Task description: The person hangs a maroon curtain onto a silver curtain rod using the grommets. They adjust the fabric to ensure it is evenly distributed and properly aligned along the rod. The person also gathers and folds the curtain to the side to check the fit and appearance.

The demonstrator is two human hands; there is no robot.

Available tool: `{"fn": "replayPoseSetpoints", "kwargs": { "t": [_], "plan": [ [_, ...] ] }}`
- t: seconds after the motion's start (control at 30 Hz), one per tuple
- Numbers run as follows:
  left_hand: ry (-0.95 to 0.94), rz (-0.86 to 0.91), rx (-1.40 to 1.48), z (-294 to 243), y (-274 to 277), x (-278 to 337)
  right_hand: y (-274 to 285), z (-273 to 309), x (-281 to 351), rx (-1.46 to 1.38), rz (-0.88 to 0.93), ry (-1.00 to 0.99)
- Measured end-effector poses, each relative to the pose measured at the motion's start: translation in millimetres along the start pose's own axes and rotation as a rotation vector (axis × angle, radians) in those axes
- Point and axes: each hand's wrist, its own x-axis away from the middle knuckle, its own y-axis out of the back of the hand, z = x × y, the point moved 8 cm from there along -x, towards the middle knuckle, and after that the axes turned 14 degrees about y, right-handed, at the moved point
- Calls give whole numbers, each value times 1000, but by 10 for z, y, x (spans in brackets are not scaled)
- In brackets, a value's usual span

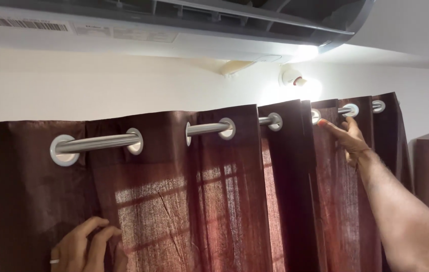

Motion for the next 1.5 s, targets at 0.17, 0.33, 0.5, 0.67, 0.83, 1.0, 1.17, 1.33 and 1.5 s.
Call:
{"fn": "replayPoseSetpoints", "kwargs": {
  "t": [0.17, 0.33, 0.5, 0.67, 0.83, 1.0, 1.17, 1.33, 1.5],
  "plan": [
    [4, 53, 6, 41, -64, -16, -47, 83, -76, -152, 80, 0],
    [-23, 72, 65, 115, -183, -45, -31, 46, -236, -175, 11, -19],
    [103, 139, -23, 227, -359, -38, -101, 101, -307, -85, 41, -10],
    [81, 195, -53, -33, -170, -68, 19, 165, -185, -102, -39, -65],
    [115, 97, 143, -606, 219, -235, 52, 205, -36, 79, -68, 101],
    [49, 201, 309, -816, -10, -294, -483, 598, 371, 20, 126, 253],
    [-32, 133, 303, -1133, 299, -387, -797, 465, 444, -69, 178, 213],
    [36, 2, 128, -952, 638, -396, -718, 1043, 937, 601, -332, 674],
    [107, -11, 69, -648, 839, -432, -944, 1000, 909, 543, -120, 792]
  ]
}}
